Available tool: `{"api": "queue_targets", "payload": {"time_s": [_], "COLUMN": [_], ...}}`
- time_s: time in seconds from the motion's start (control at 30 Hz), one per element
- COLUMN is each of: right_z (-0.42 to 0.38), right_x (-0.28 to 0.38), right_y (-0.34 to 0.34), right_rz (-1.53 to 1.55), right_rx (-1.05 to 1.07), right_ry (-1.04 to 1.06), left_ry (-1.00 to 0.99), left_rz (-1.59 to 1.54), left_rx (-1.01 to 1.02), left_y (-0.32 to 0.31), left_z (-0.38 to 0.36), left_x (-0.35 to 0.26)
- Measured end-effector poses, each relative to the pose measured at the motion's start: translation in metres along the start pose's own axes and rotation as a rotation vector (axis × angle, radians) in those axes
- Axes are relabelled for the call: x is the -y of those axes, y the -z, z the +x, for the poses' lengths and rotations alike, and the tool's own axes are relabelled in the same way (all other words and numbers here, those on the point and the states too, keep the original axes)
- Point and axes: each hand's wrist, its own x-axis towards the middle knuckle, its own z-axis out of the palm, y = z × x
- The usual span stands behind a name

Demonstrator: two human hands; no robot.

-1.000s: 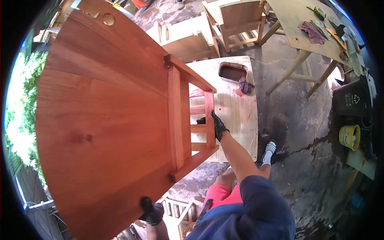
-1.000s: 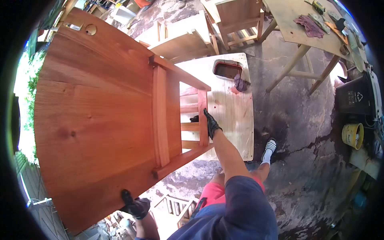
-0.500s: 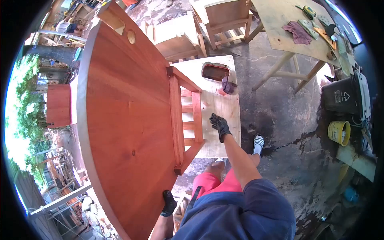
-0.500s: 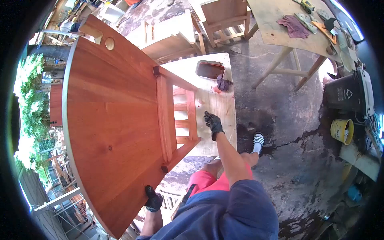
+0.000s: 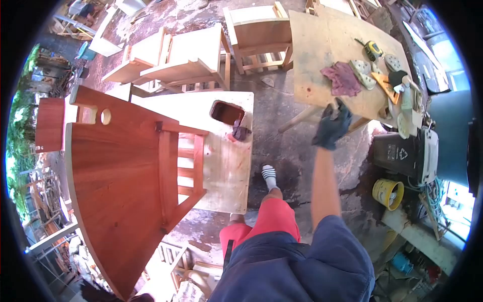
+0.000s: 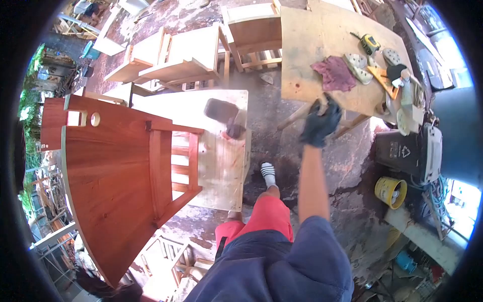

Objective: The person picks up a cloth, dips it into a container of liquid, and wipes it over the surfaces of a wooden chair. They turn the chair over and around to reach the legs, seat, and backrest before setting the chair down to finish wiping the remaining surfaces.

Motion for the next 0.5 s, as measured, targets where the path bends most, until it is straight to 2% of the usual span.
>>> {"api": "queue_targets", "payload": {"time_s": [0.07,0.13,0.23,0.27,0.3,0.37,0.43,0.5], "right_z": [0.072,0.110,0.148,0.149,0.140,0.104,0.026,-0.082], "right_x": [-0.038,-0.093,-0.094,-0.098,-0.095,-0.022,0.022,0.021], "right_y": [-0.016,-0.055,-0.058,-0.057,-0.052,-0.022,0.009,-0.002], "right_rz": [-0.096,-0.177,-0.403,-0.332,-0.249,0.240,0.575,0.547], "right_rx": [0.124,0.150,0.676,0.636,0.608,0.316,0.647,0.904], "right_ry": [0.136,0.371,0.329,0.346,0.362,0.451,-0.038,0.002], "left_ry": [0.120,0.170,0.201,0.210,0.222,0.258,0.298,0.340], "left_rz": [-0.186,-0.260,-0.366,-0.390,-0.399,-0.381,-0.347,-0.310], "left_rx": [-0.097,-0.137,-0.142,-0.146,-0.146,-0.130,-0.107,-0.100], "left_y": [0.054,0.103,0.160,0.175,0.188,0.214,0.229,0.233], "left_z": [0.044,0.086,0.137,0.150,0.161,0.176,0.179,0.180], "left_x": [-0.028,-0.047,-0.066,-0.071,-0.074,-0.079,-0.076,-0.074]}}
